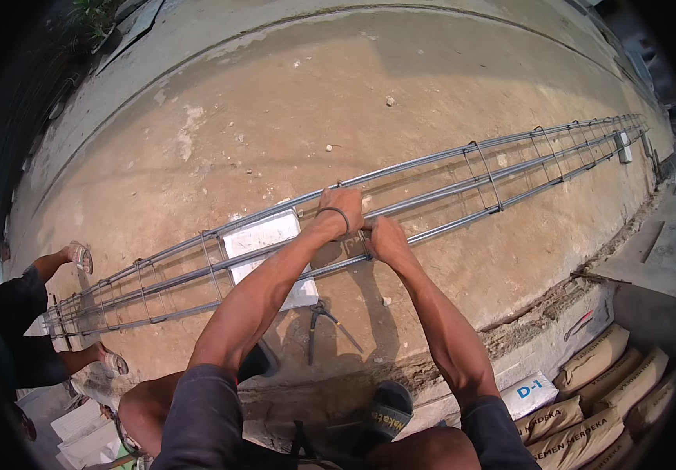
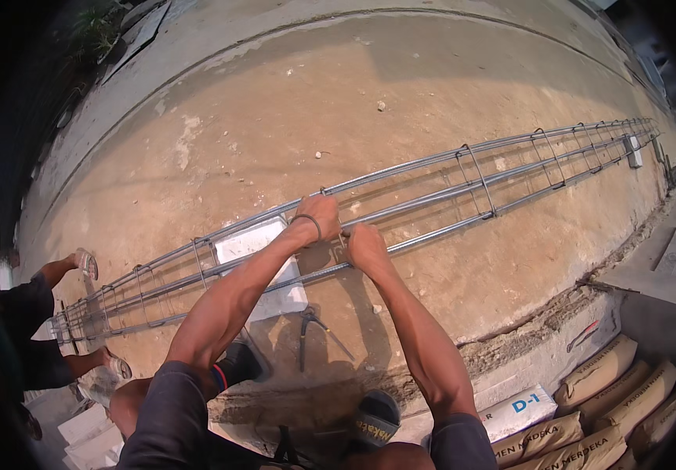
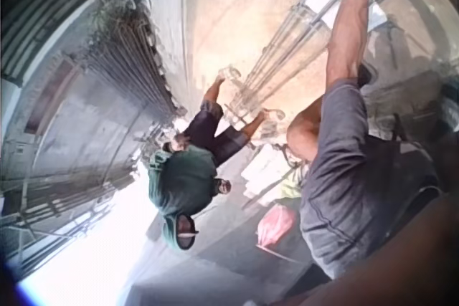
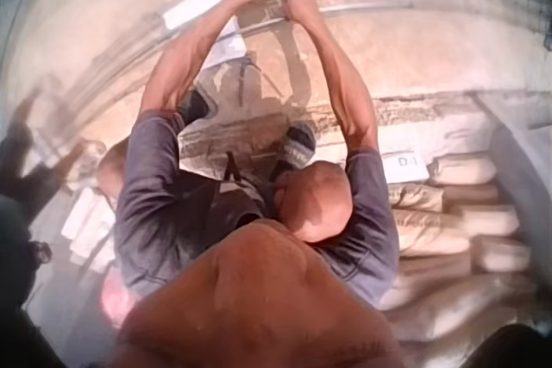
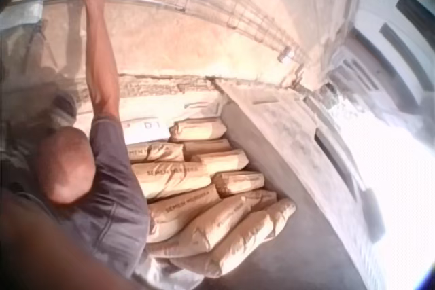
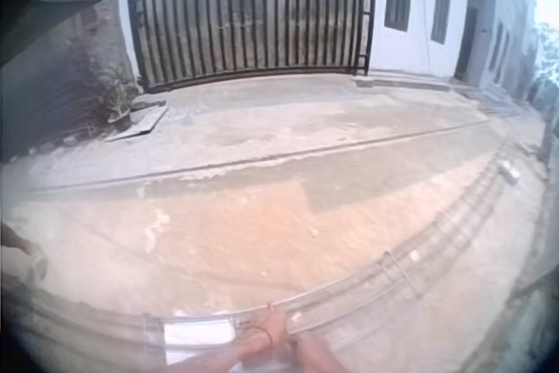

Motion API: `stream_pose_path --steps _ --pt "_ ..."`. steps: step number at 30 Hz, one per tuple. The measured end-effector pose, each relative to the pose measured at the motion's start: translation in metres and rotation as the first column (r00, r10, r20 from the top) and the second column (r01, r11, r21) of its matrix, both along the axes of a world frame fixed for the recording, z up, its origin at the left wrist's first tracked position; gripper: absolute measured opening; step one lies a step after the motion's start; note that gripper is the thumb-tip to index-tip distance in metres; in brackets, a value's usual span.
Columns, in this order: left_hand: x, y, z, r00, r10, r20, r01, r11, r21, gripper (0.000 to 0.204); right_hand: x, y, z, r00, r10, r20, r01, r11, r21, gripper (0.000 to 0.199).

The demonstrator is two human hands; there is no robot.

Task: The person constructs a rebar frame by wrapping tie wire around the steel bars and twisting the wire tight using pliers.

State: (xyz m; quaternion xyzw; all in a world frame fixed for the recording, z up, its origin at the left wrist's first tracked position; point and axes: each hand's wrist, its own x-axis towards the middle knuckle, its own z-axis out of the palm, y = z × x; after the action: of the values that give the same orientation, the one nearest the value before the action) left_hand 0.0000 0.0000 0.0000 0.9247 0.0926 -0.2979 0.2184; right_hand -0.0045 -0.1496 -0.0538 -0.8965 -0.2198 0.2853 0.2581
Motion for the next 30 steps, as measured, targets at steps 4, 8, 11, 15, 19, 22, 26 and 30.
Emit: stream_pose_path --steps 4,8,11,15,19,22,26,30 --pt "-0.067 -0.008 -0.043 0.95 0.051 0.307 -0.051 0.999 -0.007 0.018 0.021 0.002 0.013 0.979 -0.006 -0.205 -0.001 1.0 -0.029 0.022" --pt "-0.097 -0.018 -0.068 0.792 0.042 0.609 -0.062 0.998 0.012 0.013 0.046 0.026 0.021 0.966 0.07 -0.25 -0.089 0.994 -0.066 0.02" --pt "-0.101 -0.021 -0.072 0.824 0.003 0.567 -0.068 0.993 0.094 0.012 0.038 0.029 0.025 0.973 0.202 -0.113 -0.212 0.974 -0.079 0.018" --pt "-0.084 -0.002 -0.073 0.787 0.134 0.602 -0.156 0.988 -0.015 0.027 0.04 0.026 0.026 0.961 0.262 -0.088 -0.27 0.957 -0.102 0.019" --pt "-0.064 0.009 -0.084 0.854 -0.012 0.52 -0.013 0.999 0.043 0.053 0.037 0.019 0.022 0.962 0.27 -0.052 -0.272 0.962 -0.035 0.017" --pt "-0.061 0.005 -0.091 0.923 -0.031 0.382 0.015 0.999 0.045 0.061 0.034 0.017 0.018 0.962 0.272 0.027 -0.272 0.962 0.005 0.016" --pt "-0.048 0.021 -0.091 0.914 0.397 -0.089 -0.382 0.762 -0.523 0.052 0.034 0.014 0.016 0.965 0.261 -0.039 -0.261 0.965 0.008 0.015" --pt "-0.017 0.047 -0.106 0.401 0.543 -0.738 -0.905 0.112 -0.41 0.03 0.036 0.01 0.017 0.972 0.188 -0.139 -0.185 0.982 0.033 0.016"
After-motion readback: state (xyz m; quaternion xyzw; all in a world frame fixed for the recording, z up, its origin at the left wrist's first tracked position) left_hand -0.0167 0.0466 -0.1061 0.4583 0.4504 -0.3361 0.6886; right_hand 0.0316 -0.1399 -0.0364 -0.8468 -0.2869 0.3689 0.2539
